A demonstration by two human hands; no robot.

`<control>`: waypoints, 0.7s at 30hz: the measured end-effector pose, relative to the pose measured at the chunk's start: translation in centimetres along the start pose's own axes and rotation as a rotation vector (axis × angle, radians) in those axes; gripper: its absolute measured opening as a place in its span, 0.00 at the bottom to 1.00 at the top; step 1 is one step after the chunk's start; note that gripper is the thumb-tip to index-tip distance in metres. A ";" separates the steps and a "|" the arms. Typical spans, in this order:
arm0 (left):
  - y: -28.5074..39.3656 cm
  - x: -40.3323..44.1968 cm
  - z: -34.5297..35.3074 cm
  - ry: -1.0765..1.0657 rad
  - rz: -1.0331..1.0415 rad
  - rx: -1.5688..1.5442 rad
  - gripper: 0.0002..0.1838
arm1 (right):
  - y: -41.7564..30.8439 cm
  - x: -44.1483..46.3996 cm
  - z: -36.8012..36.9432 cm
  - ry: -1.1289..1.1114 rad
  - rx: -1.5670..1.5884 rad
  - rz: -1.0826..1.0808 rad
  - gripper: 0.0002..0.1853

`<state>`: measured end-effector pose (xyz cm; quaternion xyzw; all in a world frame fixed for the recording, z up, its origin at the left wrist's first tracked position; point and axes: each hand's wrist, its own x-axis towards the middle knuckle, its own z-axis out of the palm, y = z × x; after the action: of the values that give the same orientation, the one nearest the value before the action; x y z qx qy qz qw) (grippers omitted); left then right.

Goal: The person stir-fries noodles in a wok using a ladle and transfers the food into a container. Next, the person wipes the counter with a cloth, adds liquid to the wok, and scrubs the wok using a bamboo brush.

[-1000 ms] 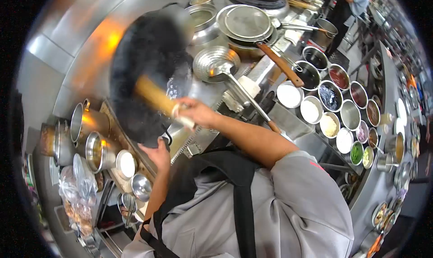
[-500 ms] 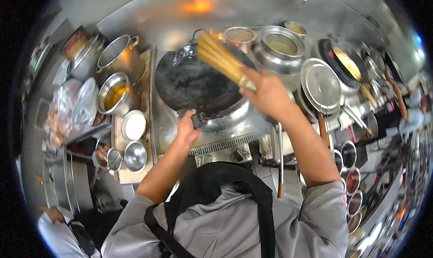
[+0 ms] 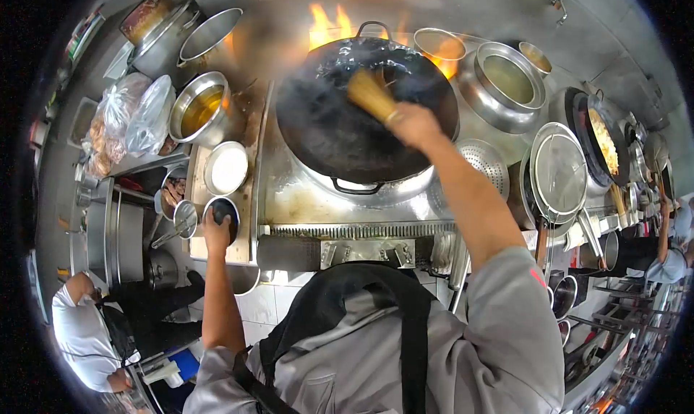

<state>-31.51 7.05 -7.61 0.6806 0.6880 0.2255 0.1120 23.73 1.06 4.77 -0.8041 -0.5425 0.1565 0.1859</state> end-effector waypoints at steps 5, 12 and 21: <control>12.1 -2.9 -2.0 0.118 0.255 -0.283 0.25 | 1.6 -3.9 -3.6 -0.205 -0.057 -0.253 0.25; 32.0 -9.8 -0.8 -0.195 1.091 -0.604 0.19 | 5.4 2.8 -5.7 0.182 -0.710 -0.067 0.17; 31.9 -9.2 1.7 -0.105 1.121 -0.528 0.09 | 4.2 -2.7 -8.7 -0.056 -0.323 -0.112 0.21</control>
<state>-2.01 -2.65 4.24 0.8978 0.1408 0.3790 0.1747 30.10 -4.02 10.59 -0.7874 -0.6095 0.0789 0.0476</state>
